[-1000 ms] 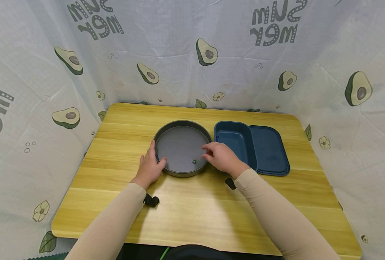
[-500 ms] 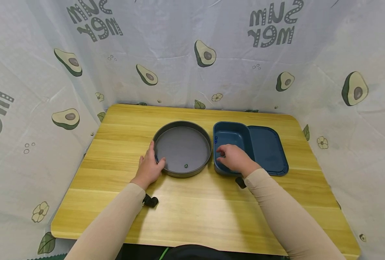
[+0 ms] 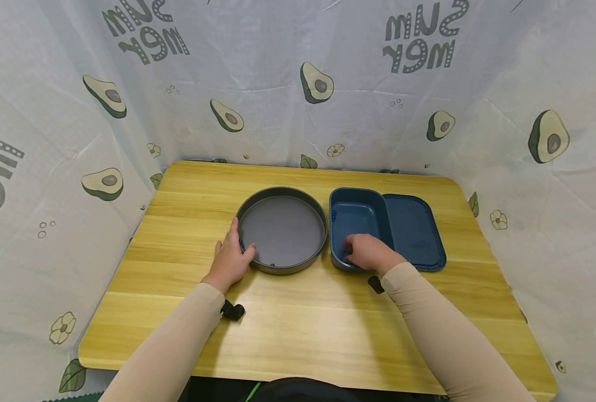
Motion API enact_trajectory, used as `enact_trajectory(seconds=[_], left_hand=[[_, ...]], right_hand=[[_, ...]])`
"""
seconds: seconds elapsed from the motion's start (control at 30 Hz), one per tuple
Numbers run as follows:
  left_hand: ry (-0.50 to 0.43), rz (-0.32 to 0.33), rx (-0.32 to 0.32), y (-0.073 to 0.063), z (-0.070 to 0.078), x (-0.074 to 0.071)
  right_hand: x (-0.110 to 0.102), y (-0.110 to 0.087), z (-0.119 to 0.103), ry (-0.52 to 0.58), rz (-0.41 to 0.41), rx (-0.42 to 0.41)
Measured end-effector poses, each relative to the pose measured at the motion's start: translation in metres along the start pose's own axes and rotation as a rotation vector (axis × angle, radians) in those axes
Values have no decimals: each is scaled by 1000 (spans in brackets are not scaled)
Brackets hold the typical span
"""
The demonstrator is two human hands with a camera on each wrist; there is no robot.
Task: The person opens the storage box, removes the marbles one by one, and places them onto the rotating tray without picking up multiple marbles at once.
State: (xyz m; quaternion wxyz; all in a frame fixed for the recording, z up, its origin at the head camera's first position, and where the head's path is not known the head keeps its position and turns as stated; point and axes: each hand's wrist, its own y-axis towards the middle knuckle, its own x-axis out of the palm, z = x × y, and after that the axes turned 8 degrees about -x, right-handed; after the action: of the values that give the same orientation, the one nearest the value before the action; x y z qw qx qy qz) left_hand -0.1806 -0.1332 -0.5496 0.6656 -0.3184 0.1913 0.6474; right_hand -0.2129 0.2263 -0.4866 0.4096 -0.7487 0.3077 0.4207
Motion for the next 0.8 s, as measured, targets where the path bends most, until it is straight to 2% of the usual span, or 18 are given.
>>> enact_trajectory(seconds=[0.3,0.6,0.8], left_hand=[[3,0,1,0,0,1],[10,-4,-1,1,-2,2],[13,3,-4,2,-2,2]], right_hand=[[1,0,0,-15,-21,19],[5,3,7,47,20,120],[5,4,9,44,7,120]])
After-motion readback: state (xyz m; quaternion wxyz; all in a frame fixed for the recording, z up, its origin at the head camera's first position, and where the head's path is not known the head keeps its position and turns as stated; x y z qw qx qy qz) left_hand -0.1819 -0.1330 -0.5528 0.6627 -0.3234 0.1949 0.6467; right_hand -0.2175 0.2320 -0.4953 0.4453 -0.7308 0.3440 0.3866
